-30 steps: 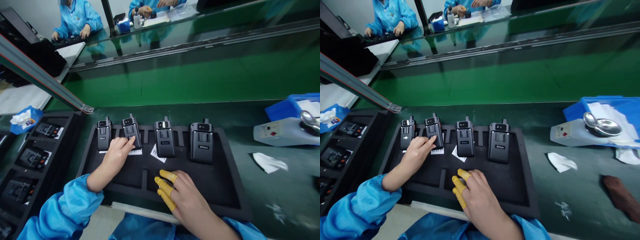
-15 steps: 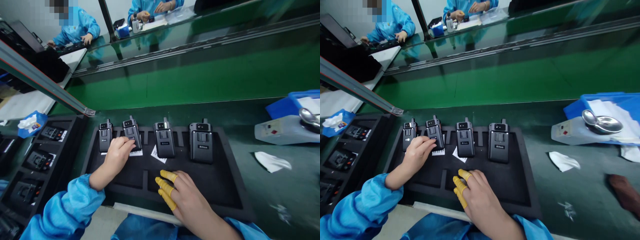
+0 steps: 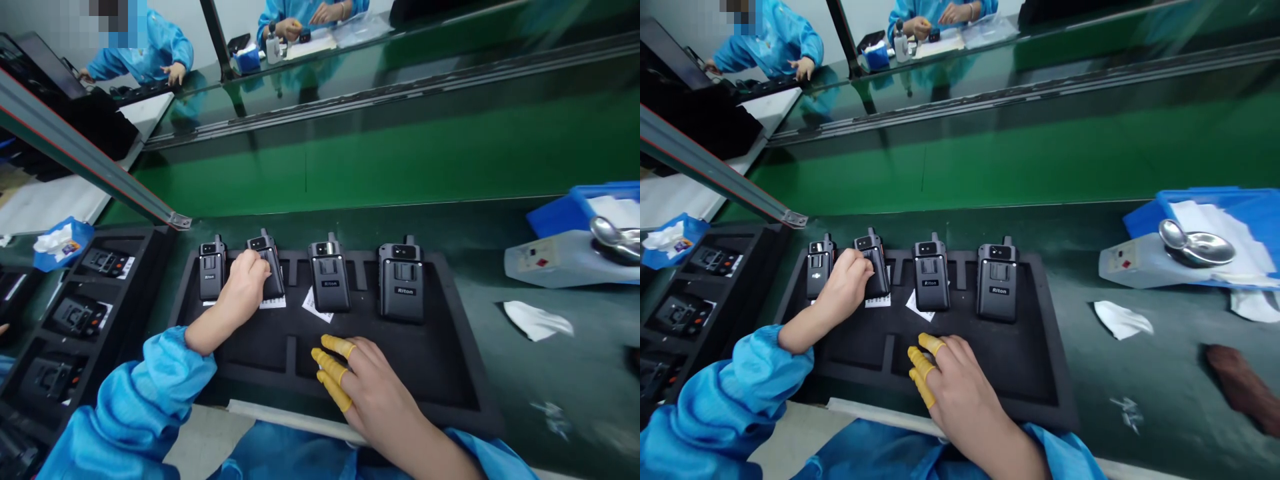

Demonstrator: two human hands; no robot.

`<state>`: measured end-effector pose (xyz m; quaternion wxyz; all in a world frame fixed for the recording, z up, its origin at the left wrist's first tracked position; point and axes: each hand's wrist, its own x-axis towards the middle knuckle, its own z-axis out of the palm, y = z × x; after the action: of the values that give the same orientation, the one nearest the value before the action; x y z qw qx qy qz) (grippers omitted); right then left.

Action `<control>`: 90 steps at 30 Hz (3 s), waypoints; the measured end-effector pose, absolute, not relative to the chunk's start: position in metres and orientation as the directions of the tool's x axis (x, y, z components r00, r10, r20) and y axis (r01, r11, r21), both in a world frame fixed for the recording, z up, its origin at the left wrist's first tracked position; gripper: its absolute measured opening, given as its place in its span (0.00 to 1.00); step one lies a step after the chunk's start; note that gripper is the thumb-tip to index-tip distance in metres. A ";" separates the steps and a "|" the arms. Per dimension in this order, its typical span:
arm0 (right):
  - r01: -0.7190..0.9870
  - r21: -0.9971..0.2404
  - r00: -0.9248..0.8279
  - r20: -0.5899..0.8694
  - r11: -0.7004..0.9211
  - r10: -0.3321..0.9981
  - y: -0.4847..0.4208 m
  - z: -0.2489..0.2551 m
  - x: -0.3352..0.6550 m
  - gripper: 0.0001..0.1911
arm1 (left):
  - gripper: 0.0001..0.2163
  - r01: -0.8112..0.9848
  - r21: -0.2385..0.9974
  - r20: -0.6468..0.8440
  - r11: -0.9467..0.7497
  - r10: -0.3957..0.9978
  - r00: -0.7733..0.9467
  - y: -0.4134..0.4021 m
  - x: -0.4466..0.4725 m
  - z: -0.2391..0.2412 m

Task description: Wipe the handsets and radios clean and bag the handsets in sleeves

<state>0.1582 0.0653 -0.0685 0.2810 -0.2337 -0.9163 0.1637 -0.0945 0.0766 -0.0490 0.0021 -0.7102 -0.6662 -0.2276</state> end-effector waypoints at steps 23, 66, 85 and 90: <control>0.174 -0.852 -0.550 0.331 0.493 0.766 0.073 -0.014 0.101 0.14 | 0.09 0.095 0.994 -0.019 0.048 0.959 -0.282 0.004 -0.044 -0.019; 0.138 -0.633 -0.617 0.547 0.762 0.566 0.058 -0.066 0.143 0.14 | 0.06 0.989 -0.122 0.581 0.087 0.814 0.000 0.003 -0.170 -0.064; 0.151 -0.630 -0.630 0.532 0.762 0.565 0.058 -0.065 0.144 0.14 | 0.06 0.994 -0.081 0.579 0.077 0.815 -0.016 0.003 -0.169 -0.065; 0.155 -0.611 -0.623 0.550 0.777 0.556 0.058 -0.066 0.145 0.14 | 0.06 0.993 -0.087 0.569 0.081 0.822 -0.017 0.002 -0.169 -0.065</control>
<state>0.1454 0.0584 -0.0659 0.3818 -0.2064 -0.8617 0.2628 -0.1689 0.0015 -0.0653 0.2481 -0.6558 -0.6919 -0.1719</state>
